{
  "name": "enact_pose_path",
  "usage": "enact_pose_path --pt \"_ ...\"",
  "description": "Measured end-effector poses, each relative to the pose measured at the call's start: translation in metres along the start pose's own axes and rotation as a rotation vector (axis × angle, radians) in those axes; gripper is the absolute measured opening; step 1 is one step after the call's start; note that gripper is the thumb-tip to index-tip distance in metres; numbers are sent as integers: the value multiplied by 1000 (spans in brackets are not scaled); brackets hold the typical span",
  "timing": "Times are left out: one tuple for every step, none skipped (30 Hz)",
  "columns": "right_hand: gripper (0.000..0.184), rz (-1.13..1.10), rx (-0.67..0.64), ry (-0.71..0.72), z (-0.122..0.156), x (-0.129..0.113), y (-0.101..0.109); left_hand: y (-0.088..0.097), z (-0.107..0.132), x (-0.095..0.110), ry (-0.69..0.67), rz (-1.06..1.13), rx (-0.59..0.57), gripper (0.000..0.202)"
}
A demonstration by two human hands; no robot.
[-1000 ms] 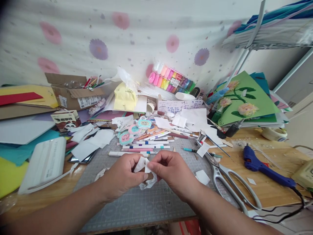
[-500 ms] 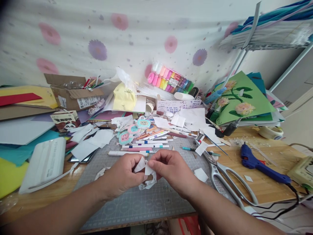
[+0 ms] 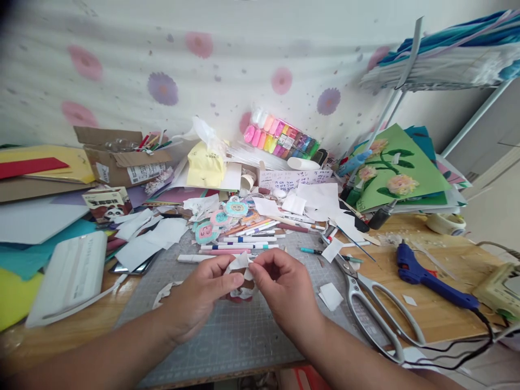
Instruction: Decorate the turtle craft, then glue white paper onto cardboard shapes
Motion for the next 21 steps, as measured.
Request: enact_pose_path --pt "20 8 8 9 1 -1 0 1 0 1 -13 -2 20 23" --pt "20 10 10 16 1 -2 0 3 0 2 -29 -16 46 22" --pt "20 1 5 17 1 -2 -1 4 1 4 -43 -38 72 21" --pt "20 -22 -8 15 1 -1 -3 6 1 5 -53 -66 95 20" --pt "21 -62 -28 12 1 0 -6 7 1 6 -60 -101 115 19" --pt "22 -110 -53 5 0 1 -9 8 2 8 -66 -144 134 19" --pt "23 -156 -82 -4 -1 2 -13 9 3 10 -74 -193 154 18" --pt "24 -189 -120 -14 -1 2 -17 10 3 12 -84 -243 175 18" --pt "23 -203 -161 -28 -2 3 -21 11 4 14 -90 -296 196 18" --pt "23 -193 -194 -41 -2 4 -24 11 4 15 -95 -347 212 18" --pt "22 -160 -214 -46 -2 4 -26 11 4 16 -98 -390 223 18" --pt "21 -112 -217 -41 -2 4 -25 11 4 16 -100 -420 230 17" --pt "21 -62 -204 -27 -3 2 -23 12 3 16 -99 -437 236 17" --pt "21 -18 -182 -12 -3 1 -20 12 3 16 -98 -440 240 16" --pt "21 17 -155 4 -4 -1 -17 12 3 15 -100 -425 238 16" --pt "22 43 -128 18 -4 -2 -14 12 3 15 -105 -387 232 16" --pt "23 58 -101 25 -4 -3 -11 12 3 13 -101 -333 224 17" --pt "24 68 -73 30 -3 -3 -8 12 3 11 -92 -268 210 21" --pt "25 74 -45 34 -3 -3 -6 12 2 9 -82 -200 193 26" --pt "25 76 -23 38 -2 -3 -6 11 2 7 -76 -141 181 30" --pt "24 76 -8 45 -2 -3 -6 11 3 7 -77 -95 178 32"
Point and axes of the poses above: each hand's wrist, its own z-axis away from the middle knuckle, its own y-axis out of the back of the hand, x = y × z, the point moved 10 cm from there along -z, towards the middle knuckle, and after that the axes turned 13 degrees about y, right-handed, at the moved point
